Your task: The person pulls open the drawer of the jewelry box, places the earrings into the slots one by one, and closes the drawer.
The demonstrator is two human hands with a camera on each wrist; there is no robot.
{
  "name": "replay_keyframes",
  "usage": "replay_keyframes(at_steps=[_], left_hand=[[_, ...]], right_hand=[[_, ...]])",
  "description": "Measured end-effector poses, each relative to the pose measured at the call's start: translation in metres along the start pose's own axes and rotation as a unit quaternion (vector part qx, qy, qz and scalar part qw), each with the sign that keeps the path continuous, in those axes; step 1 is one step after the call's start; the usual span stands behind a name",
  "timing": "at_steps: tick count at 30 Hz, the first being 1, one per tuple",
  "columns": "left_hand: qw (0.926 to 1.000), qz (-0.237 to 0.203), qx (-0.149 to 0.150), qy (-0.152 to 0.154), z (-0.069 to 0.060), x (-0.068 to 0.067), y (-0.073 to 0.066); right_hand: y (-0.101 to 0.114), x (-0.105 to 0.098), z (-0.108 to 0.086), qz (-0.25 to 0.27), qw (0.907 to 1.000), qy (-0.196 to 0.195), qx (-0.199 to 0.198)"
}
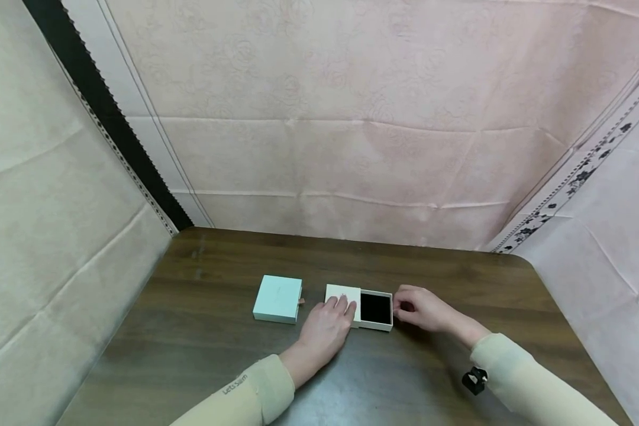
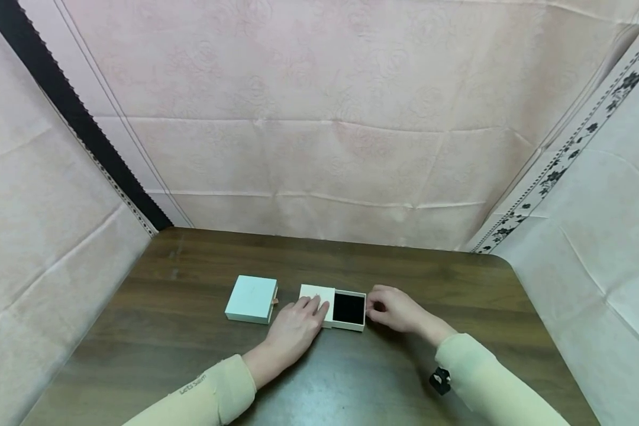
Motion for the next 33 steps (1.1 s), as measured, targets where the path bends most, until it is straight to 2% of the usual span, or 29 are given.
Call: replay_keyframes(at_steps=[11,17,26,33], left_hand=[[0.9999,0.005,-0.004,0.011,0.001,0.001,-0.001],[0.9999,0.002,-0.006,0.014,0.001,0.000,-0.001],[0.9999,0.003,-0.003,0.011,0.002,0.001,-0.001],[0.9999,0.002,-0.002,0.015,0.002,0.000,0.000]], right_hand=[[0.006,-0.002,0.008,-0.008,0.9999,0.005,-0.014],[0.003,-0.001,0.009,-0.016,0.9997,0.016,0.003],[0.004,0.001,0.006,-0.016,0.9997,0.014,0.013],[-0.001,-0.009,0.001,-0.026,0.9985,0.026,0.040]])
Point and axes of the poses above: each hand's wrist, its own z-axis towards the middle knuckle, its own x-axis out of the palm, y = z × x, the point moved 3 cm from there along z, towards the middle knuckle, and after that the axes turned 15 degrees about -z, right-handed, at the moved point
